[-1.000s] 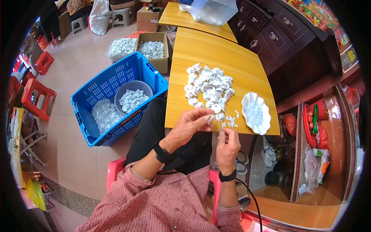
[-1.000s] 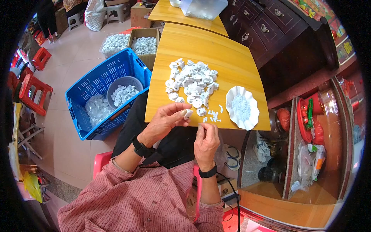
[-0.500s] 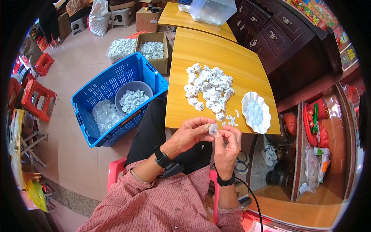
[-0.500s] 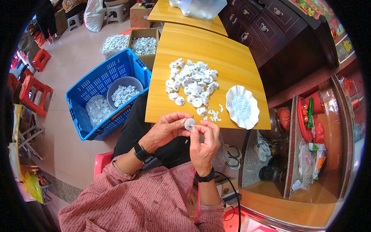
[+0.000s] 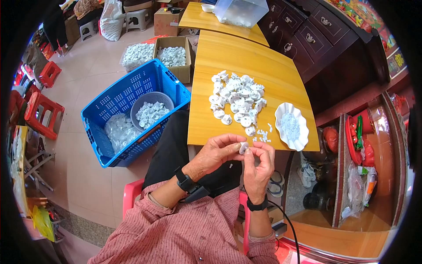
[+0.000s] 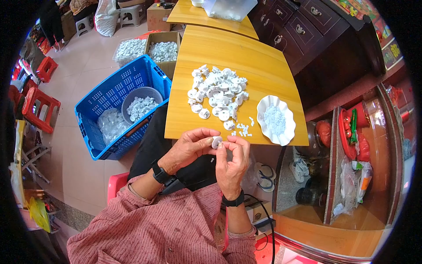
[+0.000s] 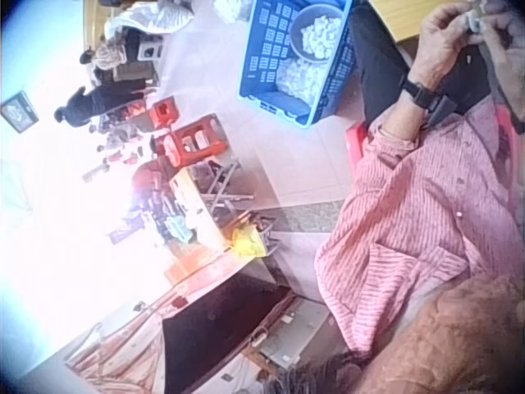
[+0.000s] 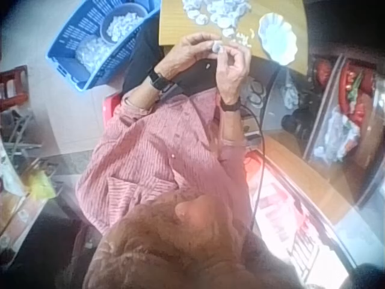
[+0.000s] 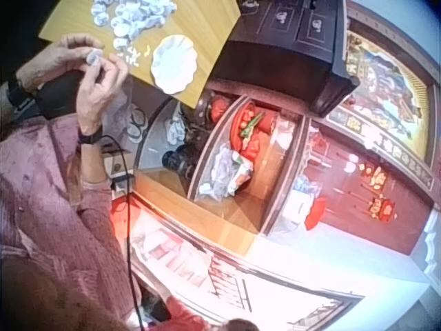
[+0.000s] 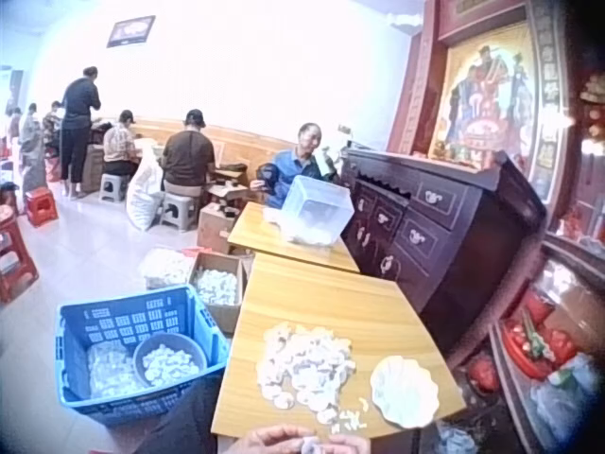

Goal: Assembling small white plastic components manually at a workbench.

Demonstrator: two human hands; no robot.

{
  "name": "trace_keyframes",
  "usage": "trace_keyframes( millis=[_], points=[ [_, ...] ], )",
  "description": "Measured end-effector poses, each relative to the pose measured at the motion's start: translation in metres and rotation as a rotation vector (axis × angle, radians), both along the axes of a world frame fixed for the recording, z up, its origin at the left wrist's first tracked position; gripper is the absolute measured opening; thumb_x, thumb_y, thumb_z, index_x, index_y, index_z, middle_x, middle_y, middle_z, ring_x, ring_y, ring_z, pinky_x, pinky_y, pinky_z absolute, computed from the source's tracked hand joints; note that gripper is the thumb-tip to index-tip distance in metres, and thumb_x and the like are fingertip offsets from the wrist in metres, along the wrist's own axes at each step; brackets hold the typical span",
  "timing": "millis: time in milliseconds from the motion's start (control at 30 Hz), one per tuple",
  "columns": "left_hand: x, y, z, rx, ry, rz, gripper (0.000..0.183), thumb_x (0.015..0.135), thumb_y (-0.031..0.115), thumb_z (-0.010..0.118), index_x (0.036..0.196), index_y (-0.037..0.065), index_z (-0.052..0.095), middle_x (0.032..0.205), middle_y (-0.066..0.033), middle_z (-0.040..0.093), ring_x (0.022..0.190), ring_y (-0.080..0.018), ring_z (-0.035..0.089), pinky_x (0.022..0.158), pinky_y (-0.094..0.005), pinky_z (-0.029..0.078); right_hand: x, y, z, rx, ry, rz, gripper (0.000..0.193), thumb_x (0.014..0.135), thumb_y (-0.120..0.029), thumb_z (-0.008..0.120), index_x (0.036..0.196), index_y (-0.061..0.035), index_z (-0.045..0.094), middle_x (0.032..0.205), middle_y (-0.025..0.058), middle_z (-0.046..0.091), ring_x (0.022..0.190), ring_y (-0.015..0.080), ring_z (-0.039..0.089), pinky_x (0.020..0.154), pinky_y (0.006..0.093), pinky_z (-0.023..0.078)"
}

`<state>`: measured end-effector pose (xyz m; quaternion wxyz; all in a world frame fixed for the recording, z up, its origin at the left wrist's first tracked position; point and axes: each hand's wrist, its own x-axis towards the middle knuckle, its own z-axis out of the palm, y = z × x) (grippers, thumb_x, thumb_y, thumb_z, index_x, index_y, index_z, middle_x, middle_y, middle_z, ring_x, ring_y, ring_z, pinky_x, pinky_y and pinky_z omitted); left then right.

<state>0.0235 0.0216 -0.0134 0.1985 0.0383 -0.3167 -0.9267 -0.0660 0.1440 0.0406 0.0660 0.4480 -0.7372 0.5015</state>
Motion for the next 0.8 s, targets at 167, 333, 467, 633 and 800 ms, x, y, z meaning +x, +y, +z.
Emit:
trace_keyframes(
  millis=[167,333,467,633,800],
  points=[
    [0.0014,0.0010,0.0030,-0.055,-0.042,0.025,0.028,0.101,0.010,0.061,0.127,-0.001,0.061,0.118,-0.0092,0.066,0.108,-0.0178,0.065,0.096,-0.0358,0.058,0.0013,0.0000,0.0009,0.007,0.043,-0.005,0.009,0.085,-0.001,0.070,0.090,0.0007,0.061,0.105,0.0162,0.061,0.097,0.0315,0.062,0.084,0.0411,0.050],
    [0.0024,0.0010,0.0047,-0.113,-0.079,0.039,0.027,0.101,0.009,0.060,0.126,-0.001,0.062,0.118,-0.0092,0.066,0.108,-0.0171,0.066,0.095,-0.0346,0.058,0.0015,0.0006,0.0021,0.010,0.059,0.012,0.010,0.085,0.000,0.070,0.090,0.0004,0.061,0.105,0.0165,0.061,0.096,0.0320,0.062,0.082,0.0411,0.050],
    [0.0031,0.0013,0.0049,-0.159,-0.089,0.046,0.028,0.101,0.009,0.060,0.126,-0.002,0.062,0.116,-0.0094,0.067,0.107,-0.0170,0.066,0.094,-0.0342,0.058,0.0014,0.0001,0.0006,0.025,0.056,0.017,0.010,0.085,0.001,0.068,0.090,0.0003,0.060,0.104,0.0167,0.060,0.096,0.0324,0.062,0.082,0.0408,0.051],
    [0.0054,0.0007,0.0064,-0.214,-0.099,0.047,0.029,0.101,0.012,0.060,0.127,-0.002,0.061,0.115,-0.0101,0.068,0.104,-0.0172,0.067,0.092,-0.0333,0.058,0.0001,-0.0001,0.0004,0.026,0.049,0.039,0.009,0.086,0.000,0.067,0.091,0.0005,0.060,0.104,0.0169,0.061,0.094,0.0320,0.062,0.082,0.0398,0.051],
    [0.0050,-0.0012,0.0021,-0.096,-0.086,0.028,0.029,0.102,0.013,0.060,0.126,-0.003,0.062,0.115,-0.0112,0.068,0.103,-0.0181,0.068,0.091,-0.0330,0.059,-0.0017,-0.0003,0.0006,-0.018,-0.118,0.100,0.007,0.087,-0.001,0.067,0.090,0.0011,0.061,0.103,0.0166,0.063,0.094,0.0296,0.063,0.083,0.0385,0.050]
  ],
)
